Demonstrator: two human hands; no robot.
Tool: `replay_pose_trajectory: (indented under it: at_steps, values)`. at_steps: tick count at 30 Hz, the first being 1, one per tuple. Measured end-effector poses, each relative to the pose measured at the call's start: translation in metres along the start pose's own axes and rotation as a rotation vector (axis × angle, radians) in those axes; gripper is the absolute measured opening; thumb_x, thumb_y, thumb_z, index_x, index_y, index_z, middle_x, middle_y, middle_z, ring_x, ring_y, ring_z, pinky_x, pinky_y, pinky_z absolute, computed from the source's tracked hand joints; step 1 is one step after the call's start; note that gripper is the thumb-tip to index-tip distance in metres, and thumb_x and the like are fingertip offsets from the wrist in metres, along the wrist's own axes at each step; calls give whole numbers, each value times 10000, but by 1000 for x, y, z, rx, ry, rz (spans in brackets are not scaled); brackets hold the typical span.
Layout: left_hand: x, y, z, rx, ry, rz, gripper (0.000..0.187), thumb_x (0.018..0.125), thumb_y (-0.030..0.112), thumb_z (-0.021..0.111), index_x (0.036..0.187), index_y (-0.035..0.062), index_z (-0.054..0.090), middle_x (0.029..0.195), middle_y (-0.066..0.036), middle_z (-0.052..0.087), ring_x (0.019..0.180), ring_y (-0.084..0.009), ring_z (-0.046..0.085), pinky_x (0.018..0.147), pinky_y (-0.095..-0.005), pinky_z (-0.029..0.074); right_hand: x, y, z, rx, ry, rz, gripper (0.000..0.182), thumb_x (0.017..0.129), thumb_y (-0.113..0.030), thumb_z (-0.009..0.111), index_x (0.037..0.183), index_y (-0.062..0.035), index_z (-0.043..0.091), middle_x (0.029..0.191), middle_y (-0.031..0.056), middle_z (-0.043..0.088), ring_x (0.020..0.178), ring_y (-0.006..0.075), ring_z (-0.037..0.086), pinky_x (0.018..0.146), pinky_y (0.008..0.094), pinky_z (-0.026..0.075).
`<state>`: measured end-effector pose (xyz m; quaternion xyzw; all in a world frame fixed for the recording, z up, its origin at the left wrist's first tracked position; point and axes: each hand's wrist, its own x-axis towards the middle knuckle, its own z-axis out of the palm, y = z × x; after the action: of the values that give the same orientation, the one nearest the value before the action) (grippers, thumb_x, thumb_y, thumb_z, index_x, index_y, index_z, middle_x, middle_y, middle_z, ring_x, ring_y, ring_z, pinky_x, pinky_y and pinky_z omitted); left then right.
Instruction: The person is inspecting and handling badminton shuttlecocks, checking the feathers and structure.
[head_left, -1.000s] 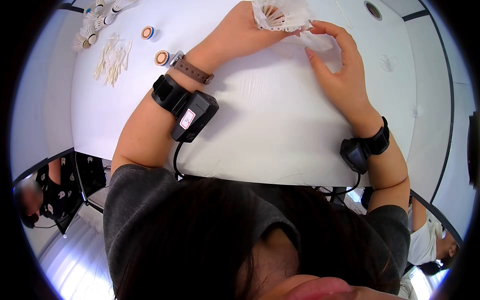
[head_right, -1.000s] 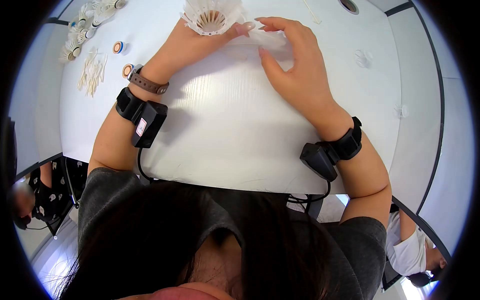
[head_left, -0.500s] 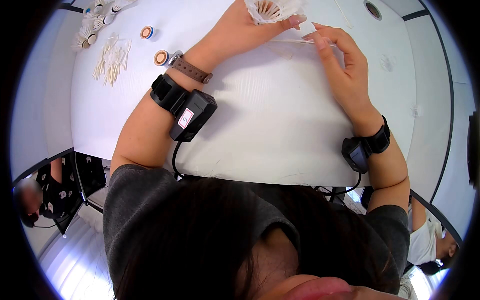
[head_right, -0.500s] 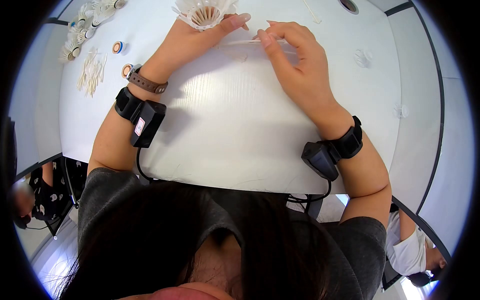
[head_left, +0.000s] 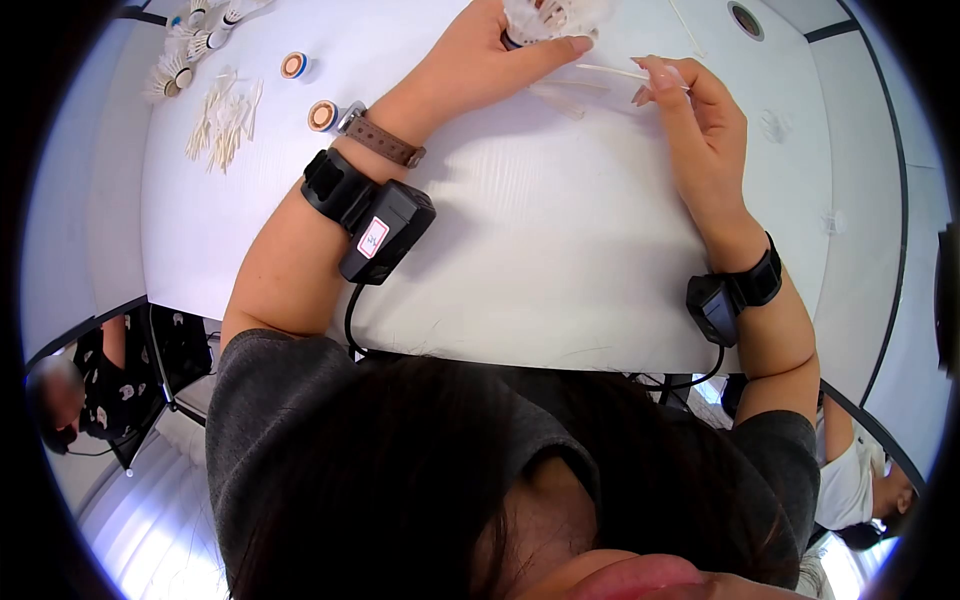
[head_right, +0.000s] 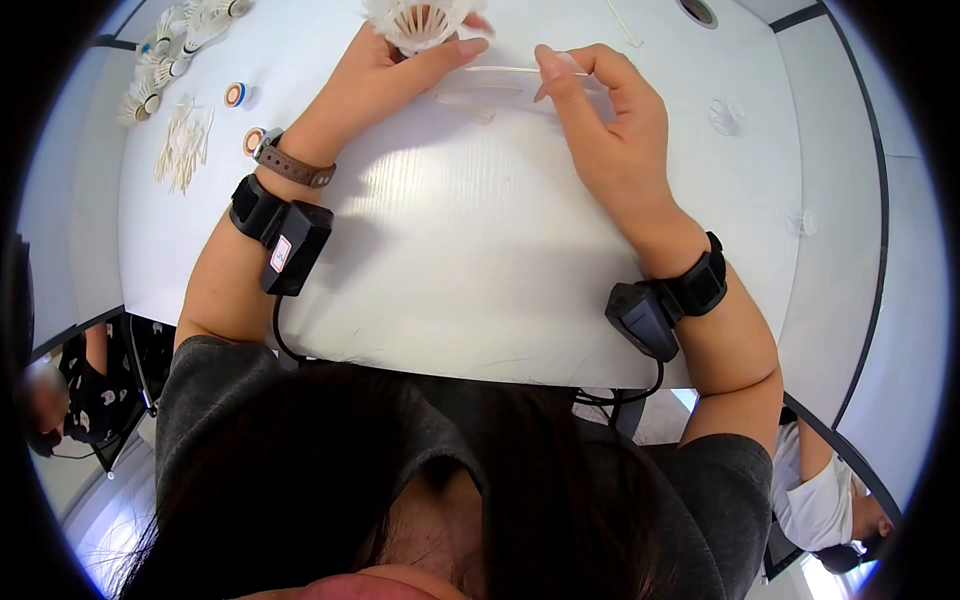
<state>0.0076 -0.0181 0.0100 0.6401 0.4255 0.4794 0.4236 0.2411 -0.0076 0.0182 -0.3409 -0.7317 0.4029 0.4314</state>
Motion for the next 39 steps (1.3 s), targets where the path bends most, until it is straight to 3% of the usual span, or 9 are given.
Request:
replay_pose_trajectory:
  at_steps: [4, 9, 13, 17, 19, 26, 32, 36, 39]
  values:
    - [-5, -1, 2, -125, -16, 82, 386, 912, 80, 655, 1270, 16, 527, 1079, -70, 625, 961, -133, 574, 835, -291, 498, -4, -5, -4, -34, 21, -37, 206, 990, -157, 651, 838, -33, 590, 735, -25, 533, 723, 69, 452, 784, 230, 425]
    - [2, 11, 0, 259, -51, 182, 329, 856, 54, 673, 1166, 12, 573, 1021, -109, 610, 939, -210, 595, 814, -330, 496, 1, -4, -4, -128, 53, -306, 245, 950, -71, 678, 773, -44, 510, 685, -15, 435, 656, 92, 406, 687, 246, 404]
    - [4, 9, -1, 426, 1, 271, 348, 808, 98, 749, 1108, 12, 596, 999, -126, 619, 904, -262, 616, 790, -359, 501, -2, -9, -3, -134, 38, -312, 269, 931, -30, 681, 743, -49, 489, 668, -14, 429, 592, 89, 374, 546, 247, 319]
    - [0, 14, 0, 428, -3, 259, 322, 873, 130, 732, 1156, 25, 619, 1036, -81, 658, 902, -197, 620, 809, -322, 517, -2, -12, -2, -150, 34, -369, 283, 925, -25, 683, 726, -55, 484, 646, -7, 440, 573, 89, 382, 522, 250, 309]
    - [-1, 2, -1, 409, -9, 276, 378, 882, 174, 731, 1223, 44, 634, 1057, -47, 674, 861, -177, 606, 807, -292, 531, -3, -13, -2, -207, 44, -397, 285, 906, -14, 697, 719, -55, 486, 642, 7, 450, 567, 107, 396, 533, 258, 337]
    - [0, 3, 2, 468, -16, 280, 361, 854, 141, 756, 1181, 28, 655, 1021, -62, 691, 844, -177, 625, 809, -289, 538, 1, -8, -4, -282, 41, -652, 284, 840, 20, 735, 696, -61, 503, 619, 40, 463, 569, 203, 432, 619, 320, 452]
    - [-1, 3, 2, 530, -35, 333, 373, 844, 136, 768, 1182, 24, 657, 1072, -77, 707, 871, -193, 649, 831, -302, 550, 3, -8, -5, -331, 58, -682, 286, 842, 25, 727, 693, -64, 501, 610, 33, 458, 569, 210, 432, 604, 326, 427]
    - [-1, 4, 2, 525, -31, 330, 357, 858, 119, 751, 1186, 20, 650, 1082, -83, 708, 893, -200, 665, 864, -306, 557, -3, -12, -4, -307, 74, -501, 306, 855, 9, 728, 689, -65, 482, 613, 26, 445, 559, 175, 406, 543, 314, 316]
    - [-2, 2, 2, 507, -26, 317, 348, 867, 112, 742, 1190, 24, 649, 1092, -84, 709, 922, -204, 677, 888, -312, 559, -2, -11, -3, -289, 71, -468, 303, 867, -8, 727, 694, -62, 483, 613, 24, 444, 560, 160, 398, 539, 304, 317]
